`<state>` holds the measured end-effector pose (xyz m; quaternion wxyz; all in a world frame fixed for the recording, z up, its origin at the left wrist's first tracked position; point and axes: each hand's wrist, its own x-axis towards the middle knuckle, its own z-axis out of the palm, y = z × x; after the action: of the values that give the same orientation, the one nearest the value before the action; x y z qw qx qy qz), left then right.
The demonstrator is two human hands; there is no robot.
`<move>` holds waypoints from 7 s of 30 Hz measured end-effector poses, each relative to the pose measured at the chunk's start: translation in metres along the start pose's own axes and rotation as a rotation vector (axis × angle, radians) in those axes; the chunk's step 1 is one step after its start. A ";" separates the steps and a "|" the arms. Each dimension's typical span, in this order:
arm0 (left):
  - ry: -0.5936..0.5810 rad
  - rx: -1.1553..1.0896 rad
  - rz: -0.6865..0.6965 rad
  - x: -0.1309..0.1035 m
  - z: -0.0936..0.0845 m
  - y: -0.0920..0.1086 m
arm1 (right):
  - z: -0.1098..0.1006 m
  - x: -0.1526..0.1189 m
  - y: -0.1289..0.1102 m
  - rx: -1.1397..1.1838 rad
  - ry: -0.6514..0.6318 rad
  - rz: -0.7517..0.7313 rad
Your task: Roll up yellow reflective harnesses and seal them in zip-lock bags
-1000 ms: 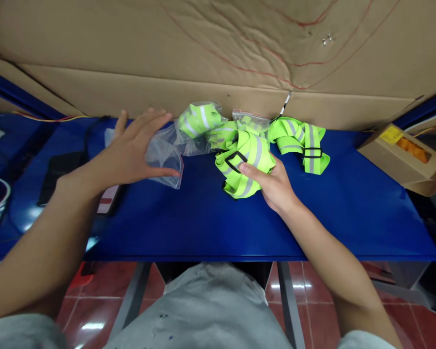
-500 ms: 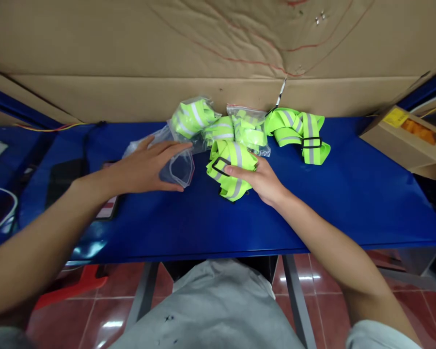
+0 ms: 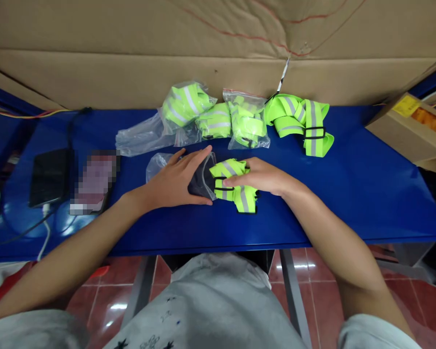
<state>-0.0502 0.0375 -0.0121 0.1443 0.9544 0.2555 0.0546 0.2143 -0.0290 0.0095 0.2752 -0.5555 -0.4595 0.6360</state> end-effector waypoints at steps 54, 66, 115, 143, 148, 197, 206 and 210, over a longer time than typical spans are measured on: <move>-0.072 -0.025 0.061 0.013 -0.013 0.048 | 0.024 -0.012 0.000 -0.191 -0.150 -0.177; 0.236 0.246 0.072 0.016 -0.014 0.061 | 0.032 -0.009 0.002 -0.047 0.242 -0.285; 0.006 0.364 0.093 0.003 -0.034 0.071 | 0.044 -0.005 0.013 0.193 0.013 -0.297; 0.154 0.436 0.119 0.017 -0.006 0.068 | 0.061 0.010 0.032 0.109 0.347 -0.447; 0.202 0.262 0.026 0.007 -0.017 0.059 | 0.044 0.004 0.017 0.243 -0.074 -0.385; 0.210 -0.255 0.086 0.004 -0.020 0.027 | 0.026 -0.021 -0.001 -1.011 0.464 -1.145; 0.168 -0.280 0.112 0.001 -0.022 0.034 | 0.027 -0.023 -0.003 -0.547 0.441 -1.088; 0.253 -0.736 0.101 -0.004 -0.038 0.043 | 0.026 -0.034 -0.009 -0.377 0.289 -1.032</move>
<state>-0.0397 0.0092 0.0368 0.4413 0.8361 0.1874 0.2666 0.1956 -0.0615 0.0318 0.5065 -0.3798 -0.7347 0.2437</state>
